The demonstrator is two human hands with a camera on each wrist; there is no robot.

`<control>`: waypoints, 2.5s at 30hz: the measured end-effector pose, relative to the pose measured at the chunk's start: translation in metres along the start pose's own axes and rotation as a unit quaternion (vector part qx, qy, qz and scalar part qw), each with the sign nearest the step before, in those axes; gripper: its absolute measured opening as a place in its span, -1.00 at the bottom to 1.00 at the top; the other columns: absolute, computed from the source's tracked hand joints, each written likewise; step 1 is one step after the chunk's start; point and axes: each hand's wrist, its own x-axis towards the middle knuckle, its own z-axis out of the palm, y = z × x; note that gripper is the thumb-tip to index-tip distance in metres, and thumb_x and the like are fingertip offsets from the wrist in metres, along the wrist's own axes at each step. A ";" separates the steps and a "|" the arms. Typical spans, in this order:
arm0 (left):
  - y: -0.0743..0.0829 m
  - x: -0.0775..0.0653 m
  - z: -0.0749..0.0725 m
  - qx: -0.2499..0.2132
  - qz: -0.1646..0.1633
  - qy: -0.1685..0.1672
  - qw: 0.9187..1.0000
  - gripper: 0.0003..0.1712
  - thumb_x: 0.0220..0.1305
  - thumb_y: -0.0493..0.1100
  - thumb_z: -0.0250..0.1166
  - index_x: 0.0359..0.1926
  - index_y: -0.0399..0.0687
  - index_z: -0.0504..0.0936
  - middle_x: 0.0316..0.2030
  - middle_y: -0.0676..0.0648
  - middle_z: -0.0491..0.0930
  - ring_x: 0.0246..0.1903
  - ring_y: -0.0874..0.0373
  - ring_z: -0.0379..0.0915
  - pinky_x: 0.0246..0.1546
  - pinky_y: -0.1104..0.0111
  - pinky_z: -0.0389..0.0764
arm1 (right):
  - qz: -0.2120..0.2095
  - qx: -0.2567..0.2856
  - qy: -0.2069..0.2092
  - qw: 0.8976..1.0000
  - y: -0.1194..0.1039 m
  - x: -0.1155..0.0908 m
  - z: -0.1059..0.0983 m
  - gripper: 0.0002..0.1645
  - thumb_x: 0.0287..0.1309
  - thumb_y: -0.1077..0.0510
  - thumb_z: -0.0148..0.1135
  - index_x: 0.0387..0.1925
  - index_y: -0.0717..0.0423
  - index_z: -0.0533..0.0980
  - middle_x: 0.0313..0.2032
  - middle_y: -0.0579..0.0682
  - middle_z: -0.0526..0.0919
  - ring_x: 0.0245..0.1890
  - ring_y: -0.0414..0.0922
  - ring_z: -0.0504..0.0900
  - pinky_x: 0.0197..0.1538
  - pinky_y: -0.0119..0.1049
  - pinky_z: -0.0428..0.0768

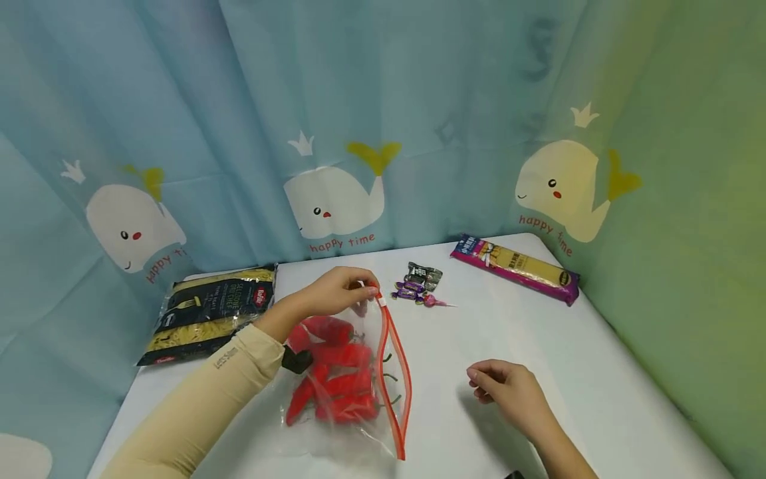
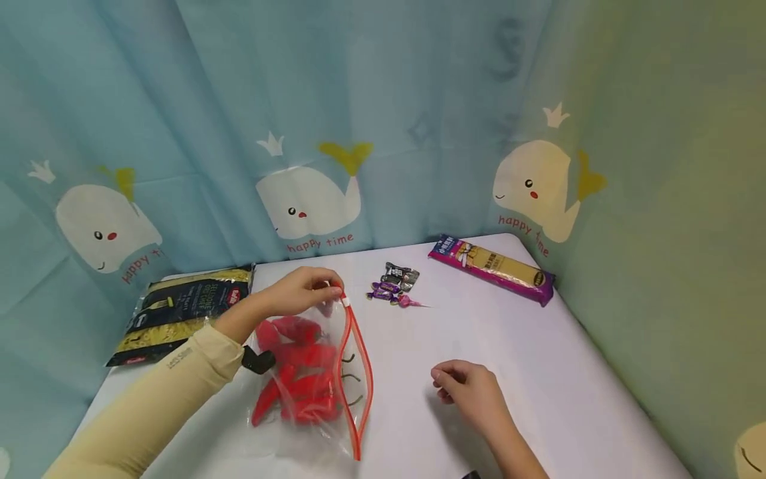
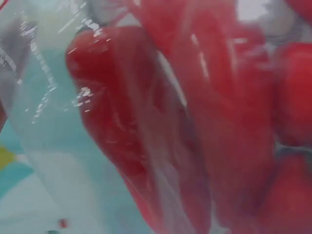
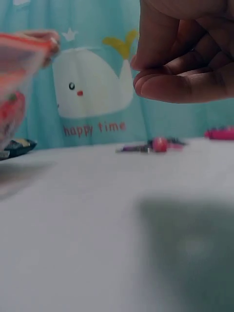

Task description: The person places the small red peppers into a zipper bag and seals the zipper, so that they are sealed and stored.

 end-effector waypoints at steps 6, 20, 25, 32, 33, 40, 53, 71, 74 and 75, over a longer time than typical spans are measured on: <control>0.050 -0.043 -0.015 0.027 0.099 0.135 0.986 -0.89 0.47 -0.20 0.23 -0.11 -0.07 0.67 -0.33 0.01 0.64 -0.41 0.18 0.63 -0.25 0.23 0.63 | -0.040 -0.071 0.004 0.997 -0.033 -0.002 -0.021 -0.66 0.36 -0.01 0.29 -0.09 0.19 0.68 -0.30 0.01 0.74 -0.34 -0.07 0.73 -0.24 -0.31 0.68; 0.098 -0.069 0.005 0.007 0.357 0.406 0.842 -0.77 0.46 -0.18 0.24 -0.25 -0.32 0.62 -0.37 -0.18 0.61 -0.42 0.08 0.65 -0.52 0.43 0.53 | -0.405 -0.223 0.139 0.876 -0.158 -0.007 -0.070 -0.84 0.13 0.24 0.48 -0.23 -0.01 0.75 -0.29 -0.14 0.75 -0.37 -0.38 0.60 -0.35 -0.57 0.47; 0.106 -0.062 0.012 0.048 0.373 0.450 0.810 -0.77 0.47 -0.19 0.22 -0.27 -0.29 0.62 -0.43 -0.13 0.61 -0.48 0.11 0.61 -0.63 0.50 0.25 | -0.524 -0.243 0.121 0.808 -0.216 -0.001 -0.050 -0.77 0.04 0.28 0.52 -0.23 -0.02 0.75 -0.20 -0.13 0.73 -0.19 -0.20 0.62 -0.27 -0.45 0.47; 0.113 -0.062 0.020 0.089 0.381 0.466 0.793 -0.76 0.51 -0.16 0.18 -0.26 -0.26 0.60 -0.43 -0.11 0.60 -0.50 0.17 0.54 -0.57 0.50 0.31 | -0.560 -0.224 -0.022 0.797 -0.258 0.007 -0.002 -0.78 0.13 0.14 0.50 -0.15 0.04 0.75 -0.16 -0.11 0.72 -0.10 -0.15 0.64 -0.24 -0.26 0.65; 0.114 -0.063 0.021 0.092 0.381 0.466 0.793 -0.76 0.51 -0.16 0.17 -0.26 -0.26 0.60 -0.43 -0.11 0.60 -0.49 0.16 0.55 -0.56 0.50 0.32 | -0.563 -0.219 -0.032 0.796 -0.260 0.008 0.003 -0.80 0.14 0.13 0.50 -0.17 0.03 0.75 -0.18 -0.13 0.72 -0.13 -0.18 0.64 -0.25 -0.27 0.64; 0.114 -0.068 0.019 0.109 0.384 0.465 0.790 -0.71 0.52 -0.10 0.15 -0.26 -0.26 0.59 -0.40 -0.10 0.59 -0.48 0.17 0.53 -0.53 0.50 0.33 | -0.586 -0.221 -0.058 0.778 -0.267 0.008 0.011 -0.90 0.16 0.16 0.47 -0.25 0.02 0.75 -0.26 -0.21 0.71 -0.22 -0.27 0.61 -0.30 -0.31 0.58; 0.119 -0.080 0.013 0.124 0.384 0.518 0.755 -0.73 0.45 -0.16 0.25 -0.36 -0.27 0.65 -0.49 -0.08 0.61 -0.50 0.11 0.56 -0.52 0.43 0.43 | -0.633 -0.247 -0.017 0.734 -0.262 0.000 0.015 -0.95 0.16 0.19 0.45 -0.31 0.04 0.72 -0.32 -0.16 0.63 -0.32 -0.23 0.54 -0.40 -0.35 0.52; 0.105 -0.107 -0.012 0.041 0.331 0.632 0.699 -0.61 0.38 -0.14 0.32 -0.39 -0.46 0.60 -0.54 -0.24 0.60 -0.57 0.19 0.57 -0.60 0.53 0.39 | -0.631 -0.277 0.041 0.724 -0.225 -0.003 -0.025 -0.79 0.41 0.07 0.16 -0.29 0.03 0.65 -0.29 -0.18 0.60 -0.39 -0.29 0.48 -0.47 -0.38 0.44; 0.103 -0.111 -0.014 0.041 0.315 0.649 0.691 -0.58 0.37 -0.11 0.33 -0.40 -0.48 0.60 -0.53 -0.26 0.59 -0.56 0.22 0.56 -0.55 0.53 0.43 | -0.631 -0.279 0.047 0.722 -0.218 -0.005 -0.032 -0.65 0.50 -0.03 0.02 -0.30 0.03 0.63 -0.31 -0.21 0.58 -0.44 -0.34 0.44 -0.48 -0.45 0.39; 0.102 -0.112 -0.014 0.038 0.313 0.653 0.689 -0.58 0.36 -0.11 0.34 -0.40 -0.48 0.60 -0.53 -0.27 0.59 -0.56 0.23 0.56 -0.54 0.53 0.43 | -0.633 -0.278 0.049 0.721 -0.216 -0.006 -0.035 -0.62 0.51 -0.05 0.00 -0.31 0.03 0.63 -0.32 -0.21 0.58 -0.46 -0.35 0.43 -0.48 -0.46 0.38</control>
